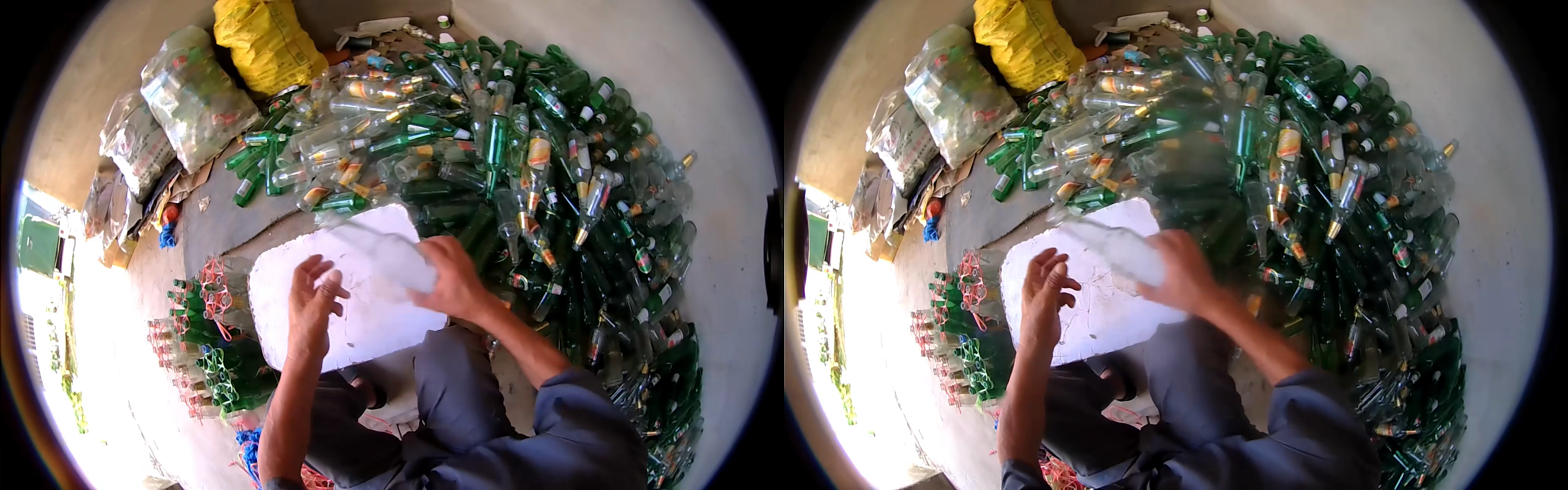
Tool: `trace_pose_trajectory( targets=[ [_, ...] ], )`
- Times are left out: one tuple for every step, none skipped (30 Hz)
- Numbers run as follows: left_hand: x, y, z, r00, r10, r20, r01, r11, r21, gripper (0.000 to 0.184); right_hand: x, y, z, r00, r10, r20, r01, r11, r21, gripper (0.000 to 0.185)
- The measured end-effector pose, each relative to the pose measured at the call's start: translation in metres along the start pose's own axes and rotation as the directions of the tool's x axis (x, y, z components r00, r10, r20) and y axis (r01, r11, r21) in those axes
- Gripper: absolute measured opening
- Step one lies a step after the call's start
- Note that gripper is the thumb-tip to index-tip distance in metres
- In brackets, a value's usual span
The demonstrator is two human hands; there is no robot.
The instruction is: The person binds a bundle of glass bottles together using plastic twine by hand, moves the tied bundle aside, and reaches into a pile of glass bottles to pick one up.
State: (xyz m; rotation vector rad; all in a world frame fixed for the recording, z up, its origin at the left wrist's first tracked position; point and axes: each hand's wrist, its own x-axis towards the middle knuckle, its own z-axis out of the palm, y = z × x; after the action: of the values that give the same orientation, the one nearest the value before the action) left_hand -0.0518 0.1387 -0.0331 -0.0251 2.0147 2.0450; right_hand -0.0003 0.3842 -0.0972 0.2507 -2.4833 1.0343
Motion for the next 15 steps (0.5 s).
trace_pose_trajectory(
  targets=[
    [0.003, 0.009, 0.004, 0.999, 0.011, -0.045, -0.012, 1.000, -0.026, 0.046, 0.007, -0.012, 0.009, 0.999, -0.039, 0.033, 0.037, 0.998, 0.058, 0.065],
    [0.009, 0.005, -0.001, 0.998, 0.032, -0.049, -0.036, 0.996, -0.080, 0.045, 0.014, -0.021, 0.018, 0.995, -0.082, 0.064, 0.074, 0.990, 0.118, 0.066],
    [0.010, 0.010, -0.002, 0.988, 0.128, -0.088, -0.135, 0.987, -0.084, 0.037, 0.018, -0.026, 0.030, 0.991, -0.098, 0.088, 0.083, 0.983, 0.165, 0.067],
    [0.008, 0.013, -0.004, 0.967, 0.221, -0.127, -0.233, 0.969, -0.086, 0.031, 0.021, -0.029, 0.041, 0.987, -0.116, 0.112, 0.090, 0.973, 0.212, 0.067],
    [0.009, 0.010, -0.013, 0.955, 0.267, -0.129, -0.270, 0.963, -0.013, 0.027, 0.025, -0.031, 0.047, 0.984, -0.142, 0.110, 0.117, 0.971, 0.209, 0.067],
    [0.009, 0.006, -0.022, 0.941, 0.312, -0.130, -0.307, 0.950, 0.058, 0.023, 0.028, -0.031, 0.052, 0.979, -0.170, 0.112, 0.145, 0.968, 0.204, 0.067],
    [0.007, 0.007, -0.024, 0.937, 0.307, -0.163, -0.306, 0.951, 0.035, 0.018, 0.029, -0.027, 0.057, 0.969, -0.206, 0.139, 0.179, 0.966, 0.187, 0.069],
    [0.005, 0.004, -0.029, 0.933, 0.320, -0.162, -0.312, 0.947, 0.073, 0.018, 0.029, -0.022, 0.063, 0.961, -0.214, 0.175, 0.176, 0.962, 0.211, 0.068],
    [0.005, 0.004, -0.030, 0.927, 0.330, -0.177, -0.317, 0.943, 0.101, 0.018, 0.031, -0.019, 0.066, 0.952, -0.224, 0.210, 0.174, 0.956, 0.235, 0.068],
    [0.004, 0.006, -0.030, 0.920, 0.342, -0.190, -0.322, 0.938, 0.131, 0.017, 0.032, -0.016, 0.068, 0.941, -0.235, 0.242, 0.170, 0.950, 0.261, 0.067],
    [0.004, 0.008, -0.029, 0.901, 0.372, -0.221, -0.340, 0.925, 0.172, 0.018, 0.028, -0.009, 0.064, 0.952, -0.191, 0.238, 0.116, 0.948, 0.298, 0.061],
    [0.006, 0.004, -0.038, 0.906, 0.360, -0.223, -0.311, 0.923, 0.227, 0.019, 0.025, -0.004, 0.058, 0.983, -0.134, 0.124, 0.090, 0.948, 0.306, 0.043],
    [0.009, 0.002, -0.046, 0.899, 0.374, -0.229, -0.308, 0.910, 0.279, 0.020, 0.017, 0.010, 0.054, 0.996, -0.017, 0.085, -0.014, 0.937, 0.350, 0.034],
    [0.013, 0.000, -0.053, 0.890, 0.390, -0.235, -0.305, 0.894, 0.329, 0.020, 0.005, 0.028, 0.052, 0.994, 0.100, 0.051, -0.112, 0.912, 0.395, 0.026],
    [0.017, -0.006, -0.061, 0.883, 0.391, -0.261, -0.293, 0.892, 0.346, 0.021, -0.011, 0.044, 0.052, 0.957, 0.287, -0.035, -0.245, 0.871, 0.427, 0.022]
  ],
)
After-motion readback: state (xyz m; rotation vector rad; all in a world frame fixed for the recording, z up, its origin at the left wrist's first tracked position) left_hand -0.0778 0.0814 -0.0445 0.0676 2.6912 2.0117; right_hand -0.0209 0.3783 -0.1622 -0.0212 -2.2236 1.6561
